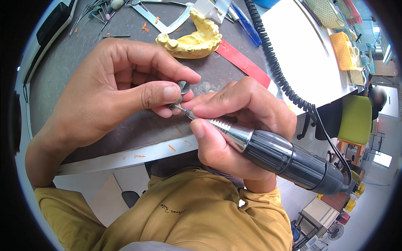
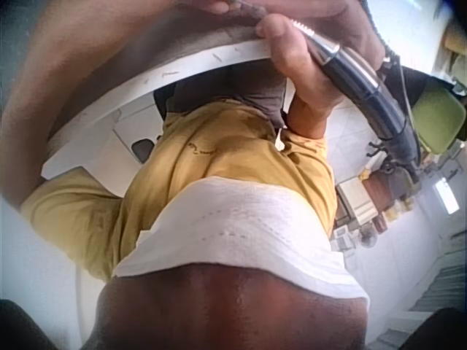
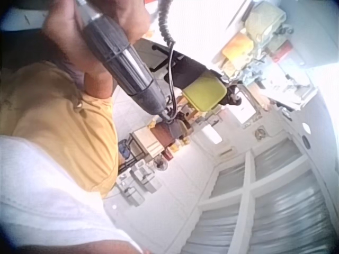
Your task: The person uses a rotary handpiece to grind and shape a small grey dental component. They then place the component into a yellow dental cast to check the fit, using a red sanding strip to smooth the edges. The person repeats the grinding and fitting process, using a metal spatula to adjust the component within the cast.
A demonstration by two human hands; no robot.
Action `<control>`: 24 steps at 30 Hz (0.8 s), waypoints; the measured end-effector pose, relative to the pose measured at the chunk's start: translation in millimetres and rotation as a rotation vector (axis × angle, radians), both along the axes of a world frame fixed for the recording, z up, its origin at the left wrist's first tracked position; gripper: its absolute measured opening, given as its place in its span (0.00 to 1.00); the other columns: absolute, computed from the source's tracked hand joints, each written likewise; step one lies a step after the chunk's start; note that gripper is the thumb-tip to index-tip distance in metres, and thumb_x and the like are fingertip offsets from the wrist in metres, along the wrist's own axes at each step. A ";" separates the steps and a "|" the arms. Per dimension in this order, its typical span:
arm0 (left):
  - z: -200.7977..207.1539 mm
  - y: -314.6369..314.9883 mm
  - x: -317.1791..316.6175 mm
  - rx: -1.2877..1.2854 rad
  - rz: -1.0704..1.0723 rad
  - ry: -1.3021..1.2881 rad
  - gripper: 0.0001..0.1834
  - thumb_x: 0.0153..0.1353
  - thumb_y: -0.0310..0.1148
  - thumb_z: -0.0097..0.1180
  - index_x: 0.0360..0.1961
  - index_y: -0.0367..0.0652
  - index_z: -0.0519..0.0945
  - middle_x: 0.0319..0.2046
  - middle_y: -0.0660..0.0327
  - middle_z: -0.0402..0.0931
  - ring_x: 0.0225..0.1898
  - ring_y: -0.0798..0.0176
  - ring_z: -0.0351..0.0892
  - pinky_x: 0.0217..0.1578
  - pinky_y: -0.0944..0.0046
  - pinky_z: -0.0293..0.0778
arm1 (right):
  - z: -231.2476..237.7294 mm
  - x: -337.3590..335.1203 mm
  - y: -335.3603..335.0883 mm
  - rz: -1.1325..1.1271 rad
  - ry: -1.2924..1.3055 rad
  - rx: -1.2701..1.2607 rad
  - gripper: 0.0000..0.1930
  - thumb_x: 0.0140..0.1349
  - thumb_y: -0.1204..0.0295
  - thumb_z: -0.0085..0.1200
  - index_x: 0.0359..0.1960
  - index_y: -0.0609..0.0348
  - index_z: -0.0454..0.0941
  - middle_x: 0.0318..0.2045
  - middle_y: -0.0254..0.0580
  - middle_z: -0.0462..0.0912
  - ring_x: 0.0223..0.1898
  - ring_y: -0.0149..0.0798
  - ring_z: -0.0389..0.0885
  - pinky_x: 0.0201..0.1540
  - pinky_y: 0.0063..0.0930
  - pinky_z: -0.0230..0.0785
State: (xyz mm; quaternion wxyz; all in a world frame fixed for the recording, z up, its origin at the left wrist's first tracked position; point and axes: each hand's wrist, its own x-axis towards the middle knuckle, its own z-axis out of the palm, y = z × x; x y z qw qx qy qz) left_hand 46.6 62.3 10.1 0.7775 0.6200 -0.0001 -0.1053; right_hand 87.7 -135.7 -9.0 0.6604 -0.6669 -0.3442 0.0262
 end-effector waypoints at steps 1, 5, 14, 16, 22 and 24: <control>0.8 -0.3 -0.3 0.008 0.003 0.006 0.12 0.63 0.26 0.61 0.45 0.30 0.82 0.35 0.56 0.84 0.34 0.70 0.82 0.39 0.71 0.79 | 0.9 0.1 0.0 0.004 0.004 -0.004 0.10 0.59 0.74 0.61 0.33 0.67 0.73 0.23 0.48 0.79 0.31 0.39 0.85 0.35 0.26 0.79; 1.3 3.5 2.3 -0.031 -0.039 0.007 0.12 0.63 0.26 0.61 0.45 0.30 0.82 0.35 0.56 0.84 0.33 0.70 0.82 0.39 0.71 0.79 | 2.8 0.1 0.0 0.013 0.018 -0.007 0.09 0.59 0.75 0.60 0.33 0.67 0.73 0.24 0.48 0.80 0.31 0.38 0.85 0.35 0.26 0.79; -3.4 2.5 0.0 -0.031 -0.025 -0.007 0.11 0.63 0.25 0.60 0.45 0.30 0.82 0.34 0.57 0.83 0.33 0.70 0.81 0.39 0.71 0.79 | 5.9 0.1 0.4 0.020 0.053 -0.023 0.08 0.59 0.76 0.60 0.33 0.67 0.74 0.24 0.48 0.80 0.29 0.37 0.83 0.37 0.27 0.79; -2.9 2.6 3.3 -0.038 -0.039 -0.008 0.11 0.63 0.25 0.60 0.45 0.30 0.82 0.34 0.57 0.83 0.33 0.70 0.81 0.39 0.71 0.79 | 6.6 1.8 0.5 0.012 0.049 -0.020 0.08 0.59 0.76 0.60 0.33 0.67 0.74 0.24 0.48 0.80 0.29 0.37 0.83 0.36 0.27 0.79; -2.9 2.3 -0.3 -0.030 -0.026 -0.013 0.12 0.63 0.25 0.61 0.45 0.30 0.82 0.34 0.57 0.83 0.33 0.70 0.81 0.39 0.71 0.79 | 5.3 -0.9 1.4 0.012 0.063 -0.013 0.08 0.59 0.76 0.60 0.33 0.67 0.74 0.23 0.48 0.80 0.29 0.37 0.83 0.36 0.29 0.79; -2.2 3.4 1.4 -0.041 -0.037 -0.012 0.12 0.63 0.25 0.61 0.45 0.30 0.82 0.34 0.57 0.83 0.33 0.70 0.81 0.39 0.71 0.79 | 5.3 0.2 0.5 0.018 0.051 -0.022 0.08 0.59 0.76 0.60 0.33 0.67 0.74 0.24 0.48 0.80 0.29 0.37 0.83 0.36 0.29 0.79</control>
